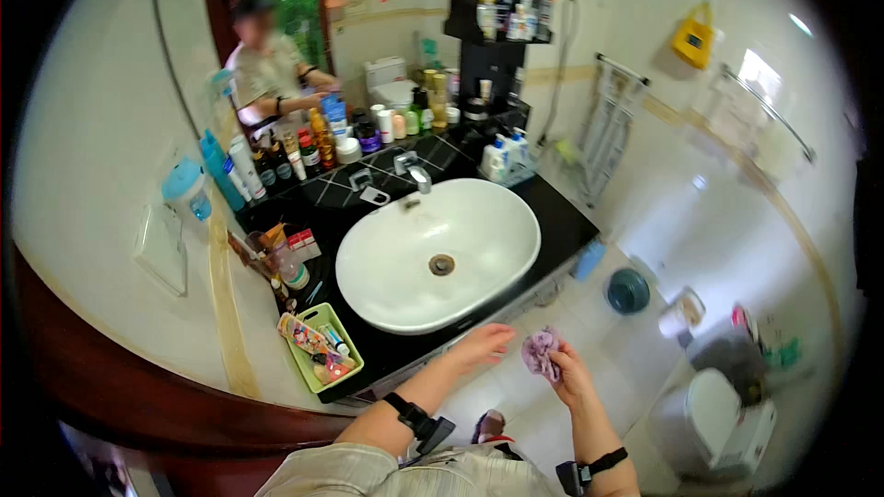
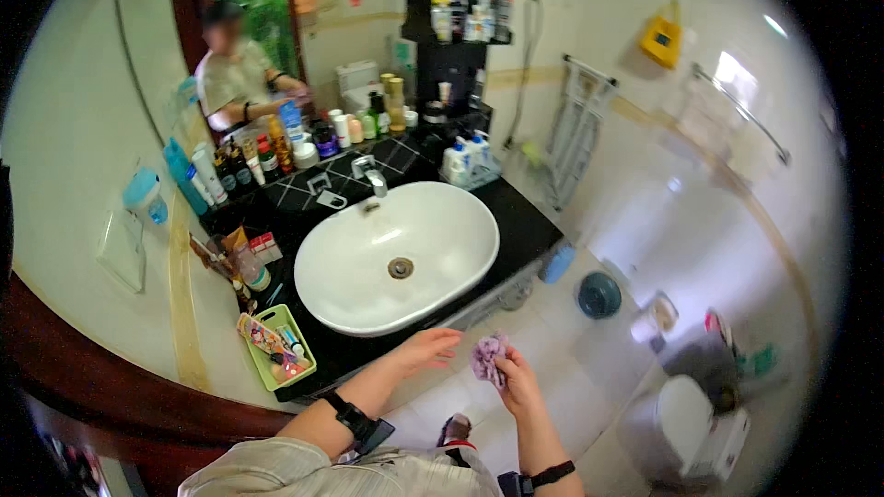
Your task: The person wipes the headboard, nightstand, window sill, and air purifier with a purple cloth. They then rinse the cloth in the bathroom sink and return to the bedroom.
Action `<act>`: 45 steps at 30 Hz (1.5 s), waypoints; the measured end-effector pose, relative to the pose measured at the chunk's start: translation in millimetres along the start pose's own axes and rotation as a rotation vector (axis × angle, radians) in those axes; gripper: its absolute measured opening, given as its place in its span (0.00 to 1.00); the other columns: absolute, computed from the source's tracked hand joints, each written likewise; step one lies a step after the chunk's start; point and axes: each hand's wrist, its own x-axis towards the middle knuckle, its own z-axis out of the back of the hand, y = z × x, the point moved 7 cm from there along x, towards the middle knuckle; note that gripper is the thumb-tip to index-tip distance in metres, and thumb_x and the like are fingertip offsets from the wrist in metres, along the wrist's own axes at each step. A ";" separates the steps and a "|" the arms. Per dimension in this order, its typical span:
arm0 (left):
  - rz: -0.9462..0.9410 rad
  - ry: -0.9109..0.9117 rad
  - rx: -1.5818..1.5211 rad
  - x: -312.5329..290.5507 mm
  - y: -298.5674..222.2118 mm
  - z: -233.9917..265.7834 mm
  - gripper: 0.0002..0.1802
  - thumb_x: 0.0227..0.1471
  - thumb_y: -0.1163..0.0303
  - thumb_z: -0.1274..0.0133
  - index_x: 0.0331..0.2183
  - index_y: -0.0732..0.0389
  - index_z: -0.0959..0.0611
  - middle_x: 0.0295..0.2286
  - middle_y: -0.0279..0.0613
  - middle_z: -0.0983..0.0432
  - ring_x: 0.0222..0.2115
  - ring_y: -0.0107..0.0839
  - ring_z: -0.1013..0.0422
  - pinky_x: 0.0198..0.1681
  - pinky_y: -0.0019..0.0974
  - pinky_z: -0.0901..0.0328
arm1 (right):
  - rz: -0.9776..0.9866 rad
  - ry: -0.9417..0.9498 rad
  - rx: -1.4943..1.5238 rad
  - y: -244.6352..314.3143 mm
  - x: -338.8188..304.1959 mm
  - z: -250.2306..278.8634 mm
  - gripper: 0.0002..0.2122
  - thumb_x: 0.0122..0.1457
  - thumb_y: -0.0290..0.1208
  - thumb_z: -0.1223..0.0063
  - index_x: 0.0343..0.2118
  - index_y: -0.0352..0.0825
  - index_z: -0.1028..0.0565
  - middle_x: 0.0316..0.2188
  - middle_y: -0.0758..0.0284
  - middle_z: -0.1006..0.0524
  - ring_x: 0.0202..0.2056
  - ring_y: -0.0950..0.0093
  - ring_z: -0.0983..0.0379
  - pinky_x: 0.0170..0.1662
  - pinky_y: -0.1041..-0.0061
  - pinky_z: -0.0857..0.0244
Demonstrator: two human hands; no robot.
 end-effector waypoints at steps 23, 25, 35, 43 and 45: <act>-0.506 -0.995 -0.814 91.5 -141.1 350.9 0.29 0.48 0.48 0.52 0.50 0.49 0.33 0.55 0.29 0.42 0.61 0.37 0.53 0.60 0.54 0.58 | -0.540 0.477 -0.339 -23.0 402.9 -159.8 0.15 0.60 0.23 0.61 0.49 0.28 0.32 0.42 0.61 0.25 0.42 0.71 0.26 0.47 0.72 0.30; -0.488 -1.053 -0.812 93.9 -135.2 353.3 0.31 0.50 0.49 0.53 0.54 0.49 0.33 0.54 0.31 0.37 0.60 0.35 0.48 0.59 0.52 0.56 | -0.557 0.488 -0.343 -32.4 420.6 -171.3 0.15 0.60 0.22 0.61 0.49 0.28 0.33 0.42 0.60 0.25 0.42 0.71 0.26 0.47 0.73 0.31; -0.355 -1.177 -0.920 99.1 -100.1 335.8 0.24 0.50 0.47 0.53 0.47 0.48 0.27 0.46 0.31 0.31 0.48 0.32 0.38 0.53 0.49 0.47 | -0.685 0.602 -0.380 -91.3 476.0 -216.1 0.14 0.59 0.24 0.57 0.48 0.27 0.32 0.38 0.61 0.25 0.40 0.69 0.27 0.45 0.72 0.32; -0.085 -0.761 -1.088 215.9 -51.0 285.6 0.27 0.58 0.45 0.61 0.50 0.52 0.28 0.46 0.37 0.27 0.48 0.35 0.32 0.55 0.52 0.42 | -0.278 0.506 -0.938 -97.3 492.7 -196.8 0.22 0.53 0.40 0.40 0.44 0.28 0.28 0.38 0.60 0.24 0.39 0.73 0.26 0.43 0.72 0.32; -0.166 -0.702 -1.147 225.7 -52.0 290.6 0.25 0.58 0.47 0.60 0.49 0.52 0.28 0.46 0.37 0.27 0.46 0.35 0.30 0.52 0.52 0.39 | -0.125 0.565 -1.070 -92.6 492.6 -197.9 0.22 0.51 0.41 0.38 0.42 0.29 0.26 0.37 0.59 0.23 0.38 0.70 0.26 0.43 0.72 0.32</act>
